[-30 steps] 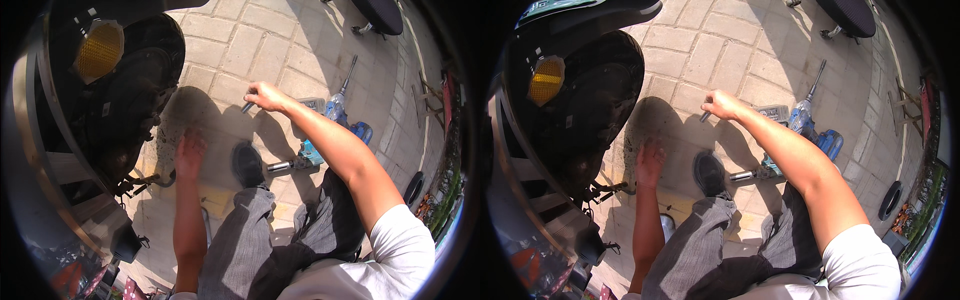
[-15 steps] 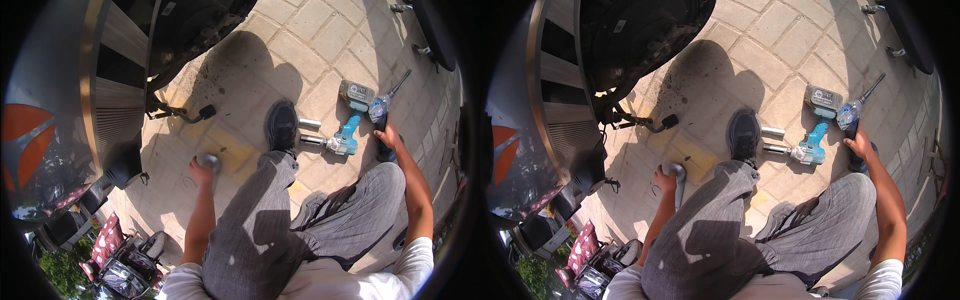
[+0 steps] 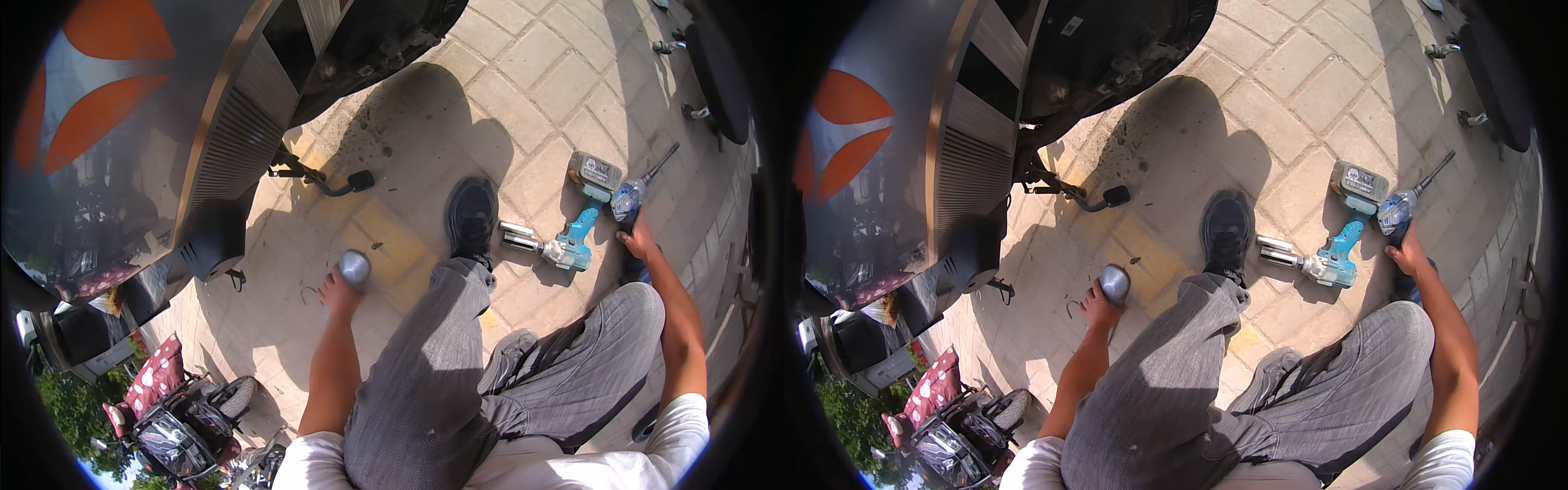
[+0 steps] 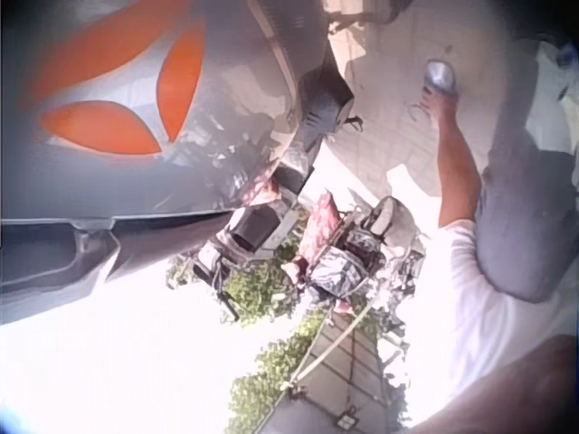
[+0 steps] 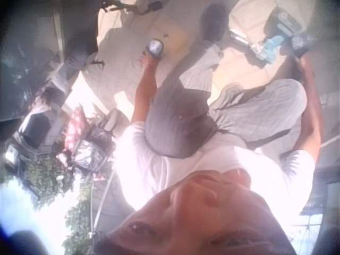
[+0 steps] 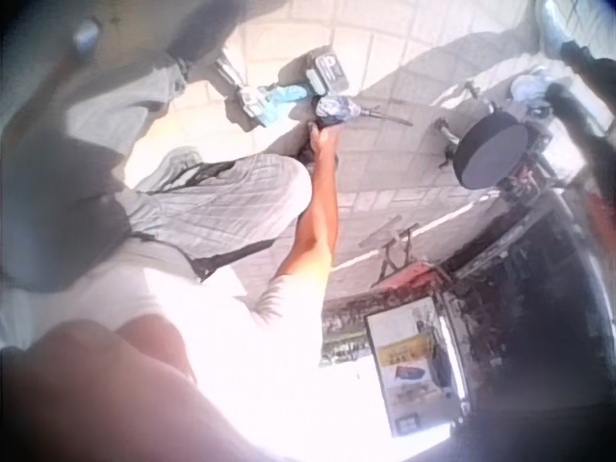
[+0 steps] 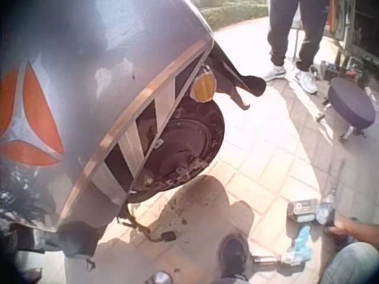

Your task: The person removes a side panel from a scooter, then uses a cordless impact driver to fasten screws into the scooter body. They also manually adjust a cable or wire near the rear wheel area and reattach the side panel.

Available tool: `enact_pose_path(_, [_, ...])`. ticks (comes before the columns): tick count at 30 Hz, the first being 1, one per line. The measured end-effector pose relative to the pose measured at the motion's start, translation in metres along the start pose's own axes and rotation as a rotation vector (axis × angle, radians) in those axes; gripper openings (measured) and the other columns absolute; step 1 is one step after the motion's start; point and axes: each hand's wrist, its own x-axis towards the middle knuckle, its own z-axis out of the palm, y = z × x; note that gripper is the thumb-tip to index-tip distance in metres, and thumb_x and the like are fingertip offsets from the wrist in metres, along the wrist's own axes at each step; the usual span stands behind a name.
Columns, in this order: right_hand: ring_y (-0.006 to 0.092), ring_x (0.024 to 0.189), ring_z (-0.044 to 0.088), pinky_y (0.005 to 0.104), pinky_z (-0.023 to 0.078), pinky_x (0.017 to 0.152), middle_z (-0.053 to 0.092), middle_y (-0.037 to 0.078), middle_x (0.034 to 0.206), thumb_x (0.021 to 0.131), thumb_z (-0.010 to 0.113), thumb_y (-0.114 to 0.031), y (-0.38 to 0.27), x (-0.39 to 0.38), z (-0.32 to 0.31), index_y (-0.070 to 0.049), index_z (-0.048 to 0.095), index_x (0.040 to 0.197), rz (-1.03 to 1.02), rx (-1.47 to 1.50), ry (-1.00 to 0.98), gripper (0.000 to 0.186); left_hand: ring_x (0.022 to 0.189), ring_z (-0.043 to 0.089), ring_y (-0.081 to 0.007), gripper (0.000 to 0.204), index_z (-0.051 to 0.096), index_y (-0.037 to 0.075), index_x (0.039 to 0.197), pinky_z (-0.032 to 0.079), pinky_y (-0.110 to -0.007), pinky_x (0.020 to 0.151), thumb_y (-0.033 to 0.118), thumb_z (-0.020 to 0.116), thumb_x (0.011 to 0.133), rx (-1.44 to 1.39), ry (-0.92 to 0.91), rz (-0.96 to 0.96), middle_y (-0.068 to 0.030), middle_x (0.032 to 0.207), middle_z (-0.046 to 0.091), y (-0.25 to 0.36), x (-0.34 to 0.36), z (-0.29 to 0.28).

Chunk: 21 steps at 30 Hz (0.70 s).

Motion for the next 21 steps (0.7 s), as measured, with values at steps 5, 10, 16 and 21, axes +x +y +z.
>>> enact_pose_path(5, [0.0313,0.115,0.058,0.0393,0.045,0.097,0.06,0.023,0.12,0.078,0.077,-0.031,-0.179,-0.032,-0.108,0.008,0.051,0.129,0.028,-0.164,0.165,0.069,0.115,0.047,-0.0373,0.096,0.033,0.007,0.141,0.032,-0.052,0.097,0.028,0.079,0.058,-0.081,0.402,0.259,-0.017,0.127,0.047,0.067,0.001,-0.092])
enact_pose_path(10, [0.0172,0.079,0.062,0.0321,0.052,0.073,0.052,0.02,0.13,0.077,0.079,-0.042,-0.351,-0.031,-0.085,-0.006,0.037,0.145,-0.352,0.514,-0.117,0.087,0.116,0.043,-0.0362,0.104,0.033,0.009,0.143,0.028,-0.054,0.096,0.023,0.082,0.053,-0.158,0.703,0.72,-0.0188,0.129,0.043,0.216,0.001,-0.218])
enact_pose_path(16, [0.017,0.086,0.061,0.0323,0.051,0.075,0.057,0.014,0.115,0.083,0.075,-0.023,-0.412,0.018,-0.048,0.0,0.054,0.116,-0.495,0.954,-0.295,0.046,0.122,0.039,-0.037,0.099,0.033,0.009,0.143,0.028,-0.052,0.097,0.025,0.083,0.059,-0.249,0.928,0.808,-0.0201,0.133,0.041,0.272,0.023,-0.246])
enact_pose_path(21, [0.0244,0.101,0.058,0.0358,0.048,0.086,0.058,0.013,0.118,0.079,0.074,-0.01,-0.391,0.05,-0.059,-0.004,0.056,0.096,-1.032,0.645,-0.009,0.025,0.125,0.039,-0.0371,0.087,0.031,0.006,0.144,0.028,-0.051,0.105,0.04,0.074,0.077,-0.817,0.84,0.703,-0.0195,0.143,0.036,0.223,0.031,-0.234])
